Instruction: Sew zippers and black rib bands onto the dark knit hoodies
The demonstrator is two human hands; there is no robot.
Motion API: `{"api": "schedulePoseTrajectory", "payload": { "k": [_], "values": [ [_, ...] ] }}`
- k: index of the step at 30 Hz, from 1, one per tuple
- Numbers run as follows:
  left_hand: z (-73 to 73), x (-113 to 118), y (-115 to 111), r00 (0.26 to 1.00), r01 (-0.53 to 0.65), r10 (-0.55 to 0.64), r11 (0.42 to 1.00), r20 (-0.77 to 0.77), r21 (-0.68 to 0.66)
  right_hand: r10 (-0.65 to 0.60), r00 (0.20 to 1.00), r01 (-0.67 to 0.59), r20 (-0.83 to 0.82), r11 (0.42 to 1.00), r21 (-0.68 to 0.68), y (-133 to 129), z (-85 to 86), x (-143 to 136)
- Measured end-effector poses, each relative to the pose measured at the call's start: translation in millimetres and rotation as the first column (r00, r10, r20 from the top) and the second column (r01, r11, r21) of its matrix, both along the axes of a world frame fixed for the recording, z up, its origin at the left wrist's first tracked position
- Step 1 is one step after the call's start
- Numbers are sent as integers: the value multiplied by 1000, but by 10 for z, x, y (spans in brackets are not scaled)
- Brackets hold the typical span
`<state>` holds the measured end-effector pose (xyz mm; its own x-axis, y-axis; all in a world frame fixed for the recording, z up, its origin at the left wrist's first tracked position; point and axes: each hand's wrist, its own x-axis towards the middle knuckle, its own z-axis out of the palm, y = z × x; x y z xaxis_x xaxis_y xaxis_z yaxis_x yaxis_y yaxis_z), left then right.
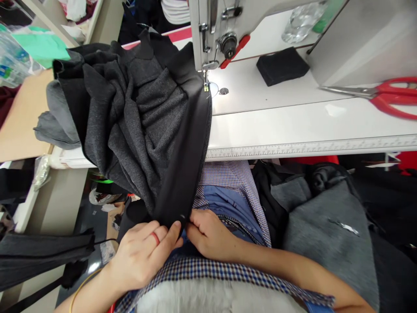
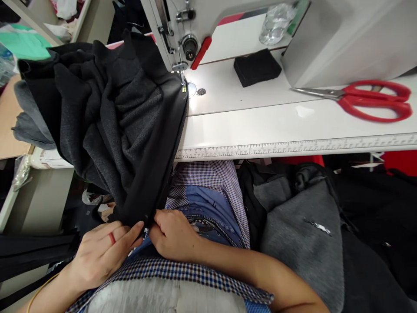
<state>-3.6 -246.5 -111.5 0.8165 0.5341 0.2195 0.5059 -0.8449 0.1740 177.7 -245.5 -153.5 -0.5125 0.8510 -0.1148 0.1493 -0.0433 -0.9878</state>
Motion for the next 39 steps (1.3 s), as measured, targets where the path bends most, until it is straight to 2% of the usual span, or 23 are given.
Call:
{"api": "schedulePoseTrajectory", "payload": {
  "k": [4, 6, 8, 10, 12, 14, 15, 16, 18, 20, 21, 23, 24, 27, 29, 31, 35, 39],
  "values": [
    [10, 30, 38, 999, 23, -23, 1000, -32, 5, 55, 997, -58, 62, 997, 45, 11, -42, 18],
    [-4, 51, 58, 999, 24, -24, 1000, -47, 5, 54, 990, -75, 131, 984, 162, 20, -77, 45],
    [-32, 72, 75, 998, 24, -24, 1000, -60, -6, -33, 966, -65, 258, 929, 364, 34, -107, 86],
    [-63, 89, 86, 997, 24, -25, 999, -72, -21, -236, 901, -32, 364, 802, 597, 59, -116, 139],
    [-70, 103, 98, 997, 23, -26, 999, -67, -45, -417, 839, -12, 350, 628, 778, 96, -108, 195],
    [-19, 124, 133, 999, 23, -28, 996, -46, -91, -447, 854, -13, 265, 492, 870, 141, -108, 239],
    [33, 143, 172, 998, 26, -32, 991, -47, -130, -418, 880, -8, 225, 461, 888, 164, -119, 253],
    [100, 171, 233, 997, 30, -42, 984, -61, -178, -385, 902, 0, 198, 456, 890, 185, -137, 260],
    [244, 262, 441, 991, 36, -67, 967, -115, -252, -354, 923, 40, 154, 483, 875, 215, -190, 260],
    [336, 404, 769, 988, 23, -55, 976, -145, -215, -369, 921, 81, 129, 503, 861, 223, -240, 249],
    [344, 487, 968, 991, 10, -28, 990, -133, -138, -377, 919, 95, 118, 502, 860, 219, -256, 245],
    [282, 655, 1391, 990, 0, 8, 998, -144, 56, -390, 916, 126, 95, 503, 855, 201, -266, 251],
    [227, 727, 1590, 979, 43, -19, 992, -202, 115, -396, 914, 143, 85, 512, 847, 190, -262, 261],
    [64, 839, 2025, 876, 255, -187, 962, -445, 98, -403, 913, 183, 63, 544, 819, 179, -241, 305],
    [13, 810, 2165, 799, 359, -287, 932, -529, 37, -381, 924, 194, 36, 546, 815, 199, -234, 321],
    [8, 739, 2235, 766, 406, -339, 914, -547, 3, -350, 937, 197, 6, 543, 816, 237, -236, 319],
    [36, 688, 2391, 774, 424, -370, 905, -514, -13, -307, 952, 198, -19, 565, 801, 324, -238, 301],
    [37, 827, 2599, 760, 495, -431, 869, -486, 4, -266, 964, 142, 25, 588, 796, 382, -208, 335]
  ]
}}
